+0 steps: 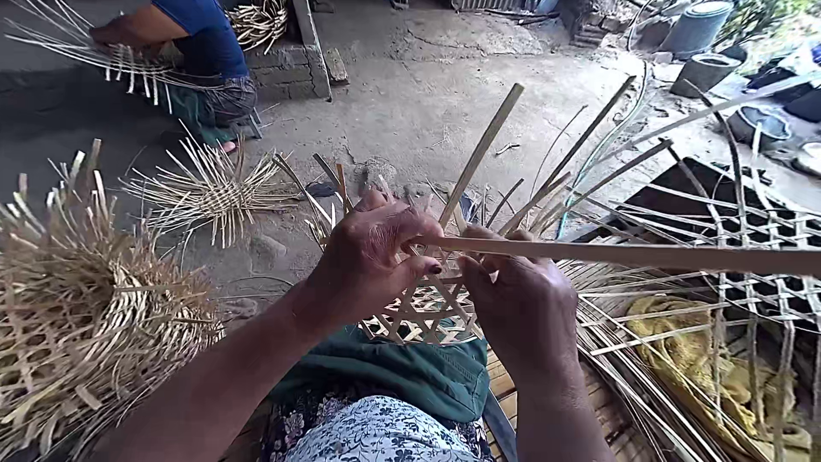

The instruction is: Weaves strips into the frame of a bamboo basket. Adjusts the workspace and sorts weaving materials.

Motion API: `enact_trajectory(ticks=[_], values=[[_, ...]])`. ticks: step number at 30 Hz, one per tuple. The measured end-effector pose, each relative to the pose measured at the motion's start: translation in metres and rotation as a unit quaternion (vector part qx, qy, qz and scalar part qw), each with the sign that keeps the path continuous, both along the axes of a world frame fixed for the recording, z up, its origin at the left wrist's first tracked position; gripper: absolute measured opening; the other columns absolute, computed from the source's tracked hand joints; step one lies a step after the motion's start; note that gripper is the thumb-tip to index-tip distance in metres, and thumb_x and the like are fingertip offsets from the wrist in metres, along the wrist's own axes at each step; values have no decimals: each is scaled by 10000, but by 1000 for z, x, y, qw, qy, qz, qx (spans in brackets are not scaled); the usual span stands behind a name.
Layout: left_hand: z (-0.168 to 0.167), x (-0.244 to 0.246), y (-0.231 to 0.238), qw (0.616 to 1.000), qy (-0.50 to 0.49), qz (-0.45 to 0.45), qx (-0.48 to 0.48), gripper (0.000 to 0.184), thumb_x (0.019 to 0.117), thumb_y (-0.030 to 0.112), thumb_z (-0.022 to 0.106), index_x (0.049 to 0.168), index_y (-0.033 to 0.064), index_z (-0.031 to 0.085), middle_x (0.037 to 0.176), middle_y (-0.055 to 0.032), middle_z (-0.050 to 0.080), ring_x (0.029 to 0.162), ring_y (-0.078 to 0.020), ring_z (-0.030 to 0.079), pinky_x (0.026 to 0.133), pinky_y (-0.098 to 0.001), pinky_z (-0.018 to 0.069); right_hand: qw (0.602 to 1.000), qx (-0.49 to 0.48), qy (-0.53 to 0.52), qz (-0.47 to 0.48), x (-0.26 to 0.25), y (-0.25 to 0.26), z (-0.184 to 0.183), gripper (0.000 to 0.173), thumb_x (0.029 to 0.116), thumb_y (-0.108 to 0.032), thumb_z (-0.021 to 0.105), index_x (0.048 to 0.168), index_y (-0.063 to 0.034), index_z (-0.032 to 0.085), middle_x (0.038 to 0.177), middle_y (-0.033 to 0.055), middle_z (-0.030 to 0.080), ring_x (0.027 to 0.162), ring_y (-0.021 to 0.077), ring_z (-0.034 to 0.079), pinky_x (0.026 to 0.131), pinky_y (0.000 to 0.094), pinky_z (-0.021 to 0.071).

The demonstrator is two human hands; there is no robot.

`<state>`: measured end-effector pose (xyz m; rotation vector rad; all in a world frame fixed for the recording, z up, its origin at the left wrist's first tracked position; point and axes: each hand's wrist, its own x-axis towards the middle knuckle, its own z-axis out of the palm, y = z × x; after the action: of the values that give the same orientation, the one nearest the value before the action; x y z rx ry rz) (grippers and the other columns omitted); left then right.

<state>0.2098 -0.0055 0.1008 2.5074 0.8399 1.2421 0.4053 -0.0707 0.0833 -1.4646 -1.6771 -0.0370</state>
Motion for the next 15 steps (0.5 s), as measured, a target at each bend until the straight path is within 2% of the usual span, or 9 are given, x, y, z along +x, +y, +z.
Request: enact_trajectory(ticks=[2,4,5,6,8,10,12,13,15], values=[[-2,-7,3,998,-31,-48,-39,206,821,203,819,980,141,703,901,97,688,854,-18,562,799,-236,426,978,-57,148,133,12,7,-2,172,887,-130,738,1058,-131,723,868,-29,657,637,24,588,554,190,522],[-10,-13,12,996,-52,-53,-52,190,805,162,787,966,135,690,884,94,668,870,-20,557,808,-223,434,905,-109,305,277,23,24,-13,165,838,-39,762,968,-115,695,870,-29,688,668,30,622,589,194,554],[-14,-15,17,997,-53,-37,-46,188,814,163,771,981,126,692,884,83,663,867,-27,558,787,-211,448,883,-118,333,311,25,29,-17,162,834,-33,770,955,-122,708,869,-33,706,697,35,647,620,210,578],[-18,-16,21,998,-50,-18,-29,192,825,153,748,1005,108,700,874,65,661,849,-43,556,768,-220,449,880,-107,327,329,25,32,-19,138,847,-32,769,958,-108,736,884,-21,712,734,53,666,658,231,600],[-24,-15,26,999,-24,29,28,230,860,118,690,1079,78,748,862,4,677,830,-128,544,764,-309,427,927,-55,218,299,21,28,-16,128,893,-43,725,1016,-73,745,933,0,724,779,65,686,693,241,614],[-26,-12,26,992,31,74,96,272,916,114,618,1133,92,780,846,-62,686,804,-218,571,732,-377,435,976,-1,58,208,8,15,-9,196,966,-153,665,1137,-94,741,979,0,721,808,50,695,690,237,618],[-25,-8,20,982,79,103,138,287,949,136,573,1135,117,789,822,-88,664,801,-269,588,668,-387,469,993,20,-70,97,-4,5,-3,316,1004,-208,604,1286,-95,691,989,64,699,809,154,683,659,326,585],[-24,-6,17,981,85,105,140,282,949,143,573,1118,122,798,817,-90,660,810,-280,597,651,-387,475,992,17,-111,54,-6,5,-1,344,1007,-213,594,1316,-91,681,949,97,671,779,224,657,617,382,542],[-19,-5,12,992,61,80,82,262,921,147,617,1101,135,807,864,-55,676,832,-222,591,678,-353,471,987,-1,-156,28,1,8,2,289,983,-218,596,1214,-100,725,881,104,648,696,267,640,535,427,504]])
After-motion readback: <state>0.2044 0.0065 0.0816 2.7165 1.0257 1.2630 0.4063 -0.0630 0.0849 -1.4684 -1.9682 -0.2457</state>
